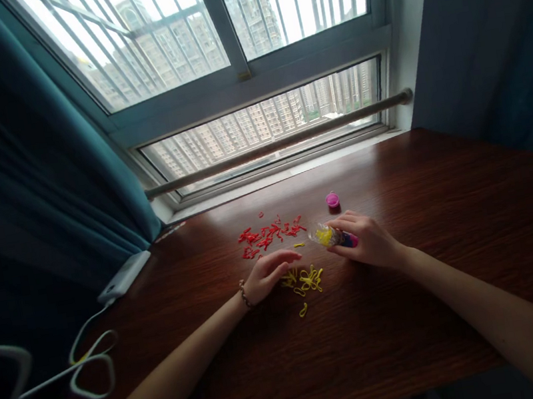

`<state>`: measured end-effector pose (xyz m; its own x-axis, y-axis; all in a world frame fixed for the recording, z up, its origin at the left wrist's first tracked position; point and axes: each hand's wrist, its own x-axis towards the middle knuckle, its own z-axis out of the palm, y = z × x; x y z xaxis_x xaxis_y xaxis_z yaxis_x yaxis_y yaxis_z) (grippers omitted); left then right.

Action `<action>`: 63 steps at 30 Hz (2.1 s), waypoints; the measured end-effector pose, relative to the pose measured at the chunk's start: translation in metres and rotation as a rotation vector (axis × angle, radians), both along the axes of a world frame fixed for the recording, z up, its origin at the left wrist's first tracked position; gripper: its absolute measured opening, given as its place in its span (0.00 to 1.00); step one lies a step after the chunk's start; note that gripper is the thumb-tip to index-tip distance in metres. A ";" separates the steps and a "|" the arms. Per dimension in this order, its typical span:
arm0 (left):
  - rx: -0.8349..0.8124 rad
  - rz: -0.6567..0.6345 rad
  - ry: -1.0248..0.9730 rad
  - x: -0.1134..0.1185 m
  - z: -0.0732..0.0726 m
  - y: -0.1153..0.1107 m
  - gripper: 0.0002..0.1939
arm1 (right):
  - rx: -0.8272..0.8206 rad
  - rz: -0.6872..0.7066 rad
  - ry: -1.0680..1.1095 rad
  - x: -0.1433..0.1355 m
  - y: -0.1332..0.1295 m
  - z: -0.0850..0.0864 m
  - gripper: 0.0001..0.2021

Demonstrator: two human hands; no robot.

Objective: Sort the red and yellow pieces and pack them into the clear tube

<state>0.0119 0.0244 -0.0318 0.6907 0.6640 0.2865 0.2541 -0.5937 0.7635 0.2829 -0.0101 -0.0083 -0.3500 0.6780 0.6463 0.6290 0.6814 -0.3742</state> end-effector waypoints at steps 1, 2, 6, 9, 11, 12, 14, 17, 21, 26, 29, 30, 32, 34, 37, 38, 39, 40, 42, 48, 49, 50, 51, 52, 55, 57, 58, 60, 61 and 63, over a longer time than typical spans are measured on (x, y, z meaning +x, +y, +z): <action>0.040 0.044 0.006 -0.001 -0.001 0.000 0.16 | 0.003 0.000 -0.001 0.000 0.000 0.000 0.17; 0.091 0.092 0.027 -0.001 -0.003 0.001 0.17 | 0.006 0.000 -0.004 0.000 0.000 0.000 0.17; 0.196 0.131 0.212 0.006 -0.013 0.011 0.25 | 0.016 -0.001 -0.013 -0.001 0.000 0.000 0.16; 0.160 0.022 0.222 0.009 -0.011 0.010 0.23 | 0.012 -0.002 -0.013 -0.001 -0.001 0.000 0.16; 0.048 -0.029 0.133 0.006 -0.007 0.005 0.19 | 0.007 0.001 -0.019 -0.001 -0.002 0.001 0.16; -0.021 -0.030 0.081 0.003 -0.005 0.003 0.18 | 0.006 0.002 -0.024 -0.001 -0.002 0.001 0.17; -0.111 0.034 0.002 -0.004 -0.003 0.003 0.18 | 0.005 0.002 -0.031 0.000 -0.001 0.000 0.17; -0.019 0.195 0.071 -0.013 0.001 0.009 0.18 | 0.008 -0.004 -0.041 0.002 0.000 -0.002 0.18; 0.050 0.112 0.408 -0.022 0.008 0.017 0.28 | 0.017 -0.003 -0.068 0.004 0.001 -0.004 0.19; -0.041 -0.042 0.475 -0.019 0.008 0.013 0.38 | -0.005 0.036 -0.161 0.001 -0.003 -0.002 0.22; -0.068 -0.036 0.418 -0.013 0.007 0.009 0.26 | -0.011 0.070 -0.196 -0.002 -0.006 0.000 0.22; -0.062 -0.033 0.403 -0.012 0.007 0.007 0.21 | -0.012 0.077 -0.201 -0.003 -0.006 0.000 0.22; -0.033 -0.031 0.384 -0.011 0.009 0.005 0.13 | -0.014 0.085 -0.205 -0.004 -0.007 0.001 0.21; 0.008 -0.031 0.381 -0.009 0.011 0.003 0.09 | -0.015 0.090 -0.208 -0.004 -0.007 0.001 0.21; 0.054 -0.016 0.395 -0.007 0.013 -0.001 0.06 | -0.016 0.091 -0.209 -0.005 -0.007 0.001 0.21; 0.068 -0.006 0.403 -0.005 0.013 -0.002 0.04 | -0.017 0.092 -0.210 -0.005 -0.008 0.001 0.21; 0.085 0.006 0.410 -0.004 0.012 -0.003 0.03 | -0.018 0.093 -0.212 -0.005 -0.008 0.001 0.21; 0.103 0.020 0.413 -0.003 0.012 -0.004 0.02 | -0.019 0.096 -0.218 -0.006 -0.009 0.001 0.21; 0.129 0.042 0.396 -0.002 0.011 -0.005 0.02 | -0.029 0.109 -0.243 -0.008 -0.011 0.000 0.21; -0.310 0.151 0.001 -0.005 0.013 0.000 0.07 | -0.065 0.153 -0.260 -0.014 -0.014 -0.004 0.22; -0.418 0.160 -0.089 -0.005 0.013 0.001 0.09 | -0.067 0.154 -0.254 -0.016 -0.015 -0.004 0.22; -0.499 0.160 -0.166 -0.004 0.014 0.000 0.10 | -0.069 0.152 -0.249 -0.018 -0.015 -0.004 0.22; -0.549 0.158 -0.229 -0.003 0.015 -0.001 0.11 | -0.073 0.147 -0.245 -0.020 -0.016 -0.005 0.22; -0.572 0.159 -0.280 -0.001 0.015 -0.002 0.11 | -0.078 0.143 -0.241 -0.023 -0.016 -0.005 0.23; -0.600 0.183 -0.377 0.006 0.014 -0.011 0.12 | -0.105 0.148 -0.220 -0.032 -0.020 -0.004 0.22; -0.602 0.209 -0.402 0.011 0.013 -0.017 0.13 | -0.123 0.148 -0.191 -0.037 -0.023 -0.004 0.21; -0.585 0.225 -0.405 0.012 0.013 -0.019 0.13 | -0.130 0.145 -0.176 -0.039 -0.025 -0.004 0.21; -0.485 0.255 -0.387 0.014 0.012 -0.022 0.12 | -0.141 0.131 -0.147 -0.042 -0.026 -0.004 0.20; -0.401 0.267 -0.365 0.013 0.012 -0.023 0.11 | -0.146 0.125 -0.136 -0.042 -0.027 -0.005 0.20; -0.199 0.263 -0.312 0.012 0.011 -0.023 0.10 | -0.157 0.113 -0.116 -0.043 -0.027 -0.005 0.20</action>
